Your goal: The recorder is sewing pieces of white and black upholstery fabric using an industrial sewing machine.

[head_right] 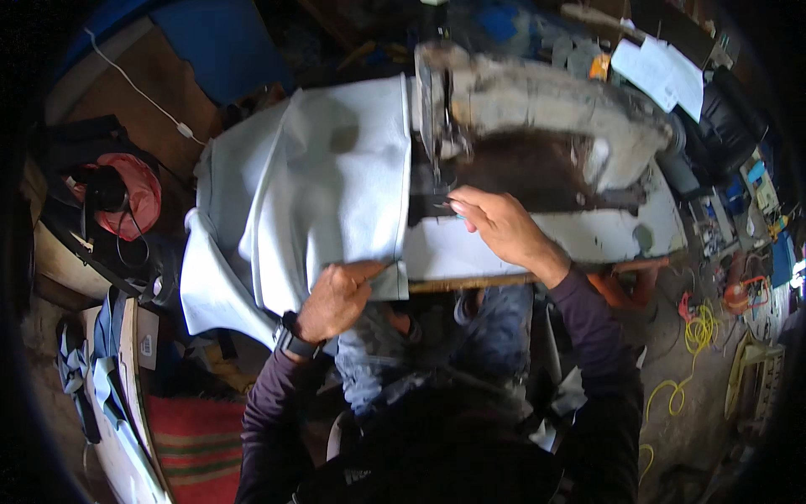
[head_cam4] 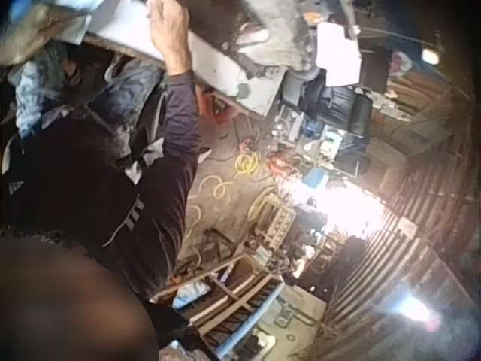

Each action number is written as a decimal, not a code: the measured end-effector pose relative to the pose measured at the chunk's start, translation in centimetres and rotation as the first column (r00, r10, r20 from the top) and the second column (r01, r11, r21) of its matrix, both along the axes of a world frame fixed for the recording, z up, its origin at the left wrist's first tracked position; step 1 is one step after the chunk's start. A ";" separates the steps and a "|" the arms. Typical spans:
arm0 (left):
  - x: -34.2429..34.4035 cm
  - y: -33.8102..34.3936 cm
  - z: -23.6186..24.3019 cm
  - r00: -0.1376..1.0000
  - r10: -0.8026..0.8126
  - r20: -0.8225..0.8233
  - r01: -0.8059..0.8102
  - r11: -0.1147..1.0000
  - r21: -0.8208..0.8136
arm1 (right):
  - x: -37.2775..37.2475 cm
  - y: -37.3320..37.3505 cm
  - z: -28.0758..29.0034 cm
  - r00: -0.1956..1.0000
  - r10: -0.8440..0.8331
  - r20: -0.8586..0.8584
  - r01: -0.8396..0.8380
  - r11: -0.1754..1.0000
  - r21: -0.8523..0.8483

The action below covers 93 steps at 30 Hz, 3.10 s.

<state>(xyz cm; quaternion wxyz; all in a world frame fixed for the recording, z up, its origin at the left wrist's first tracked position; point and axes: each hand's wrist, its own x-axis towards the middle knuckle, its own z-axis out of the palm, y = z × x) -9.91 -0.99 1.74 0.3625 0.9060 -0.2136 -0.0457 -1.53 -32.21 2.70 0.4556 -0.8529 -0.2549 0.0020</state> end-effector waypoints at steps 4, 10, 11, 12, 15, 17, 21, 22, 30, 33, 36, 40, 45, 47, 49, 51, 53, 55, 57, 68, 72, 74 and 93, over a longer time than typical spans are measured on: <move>0.1 0.0 -0.6 0.996 0.003 0.087 0.002 0.998 -0.058 | -3.7 2.7 0.4 0.984 0.109 0.143 -0.095 0.990 -0.100; 0.1 -0.2 -0.1 0.998 0.005 0.058 -0.002 0.999 -0.054 | -5.2 5.0 0.4 0.801 0.281 0.529 0.134 0.776 -0.616; 0.2 -0.2 0.1 0.999 0.005 0.053 -0.003 0.999 -0.037 | -5.1 5.3 0.2 0.776 0.274 0.568 0.144 0.800 -0.583; 0.2 -0.1 0.2 0.999 0.002 0.048 -0.001 1.000 -0.018 | -4.9 5.5 0.0 0.752 0.286 0.594 0.138 0.812 -0.567; 0.1 -0.3 0.5 0.997 -0.023 0.070 0.026 0.999 -0.043 | -4.6 5.9 -1.0 0.718 0.320 0.618 0.143 0.801 -0.581; 0.1 -0.4 0.9 1.000 -0.024 0.020 0.024 0.999 -0.024 | -4.5 5.9 -1.8 0.711 0.340 0.616 0.155 0.778 -0.609; 0.3 -0.5 3.5 0.957 -0.127 0.261 0.106 0.990 0.095 | -3.9 4.5 -2.5 0.733 0.263 0.627 0.178 0.816 -0.550; 0.2 -0.1 4.6 0.979 -0.073 0.190 0.054 0.993 0.104 | -3.6 3.9 -2.4 0.690 0.226 0.688 0.208 0.848 -0.488; -0.3 4.4 8.1 0.996 0.076 0.043 -0.072 0.993 -0.094 | -4.1 3.0 -0.2 0.777 -0.046 0.628 0.201 0.963 -0.178; -0.8 3.6 6.8 0.991 0.011 0.133 -0.008 1.000 -0.024 | -5.6 5.5 0.3 0.779 0.019 0.627 0.162 0.959 -0.231; -1.3 2.9 6.7 0.994 0.013 0.108 -0.011 1.000 -0.020 | -6.3 7.2 0.9 0.725 0.084 0.684 0.170 0.940 -0.295; -1.6 2.4 7.5 0.995 0.001 0.103 -0.005 0.999 0.037 | -6.2 8.1 1.6 0.691 0.081 0.718 0.167 0.949 -0.268; -1.4 2.4 7.4 0.993 -0.011 0.120 0.008 1.000 0.022 | -6.8 7.9 1.6 0.689 0.089 0.719 0.149 0.954 -0.260; -1.4 2.6 7.2 0.989 -0.005 0.146 0.003 1.000 0.009 | -7.1 7.6 1.6 0.693 0.097 0.715 0.137 0.955 -0.262; -1.4 2.6 7.1 0.987 -0.005 0.160 0.006 1.000 -0.004 | -7.5 7.4 1.7 0.756 0.044 0.653 0.174 0.948 -0.266; -1.4 2.4 7.2 0.991 -0.017 0.131 0.016 1.000 0.009 | -7.6 7.6 1.9 0.750 0.038 0.661 0.172 0.953 -0.250; -1.4 2.2 7.5 0.993 -0.021 0.119 0.019 1.000 0.022 | -7.2 8.1 1.9 0.655 0.066 0.753 0.165 0.960 -0.227; -1.5 2.0 7.7 0.994 -0.021 0.105 0.018 0.999 0.038 | -6.8 8.4 1.4 0.652 0.093 0.752 0.148 0.958 -0.247; -1.6 2.1 7.6 0.996 -0.028 0.090 0.021 0.997 0.075 | -6.2 8.2 0.6 0.623 0.103 0.776 0.132 0.963 -0.234; 0.4 8.4 6.8 0.820 0.570 0.043 -0.335 0.540 -0.772 | -8.1 3.1 6.3 0.833 -0.053 0.550 0.068 0.998 -0.007; 1.4 13.3 7.8 0.731 0.654 -0.196 -0.382 0.155 -0.911 | -16.0 4.8 12.0 0.667 0.410 0.622 -0.723 0.557 0.408; 1.0 14.9 8.0 0.798 0.557 -0.228 -0.347 0.117 -0.930 | -17.9 5.2 13.5 0.665 0.374 0.646 -0.732 0.498 0.465; -25.6 7.4 -1.9 0.225 0.802 0.553 -0.701 0.527 -0.479 | -14.5 24.3 -11.0 0.278 0.832 -0.480 0.405 0.351 0.844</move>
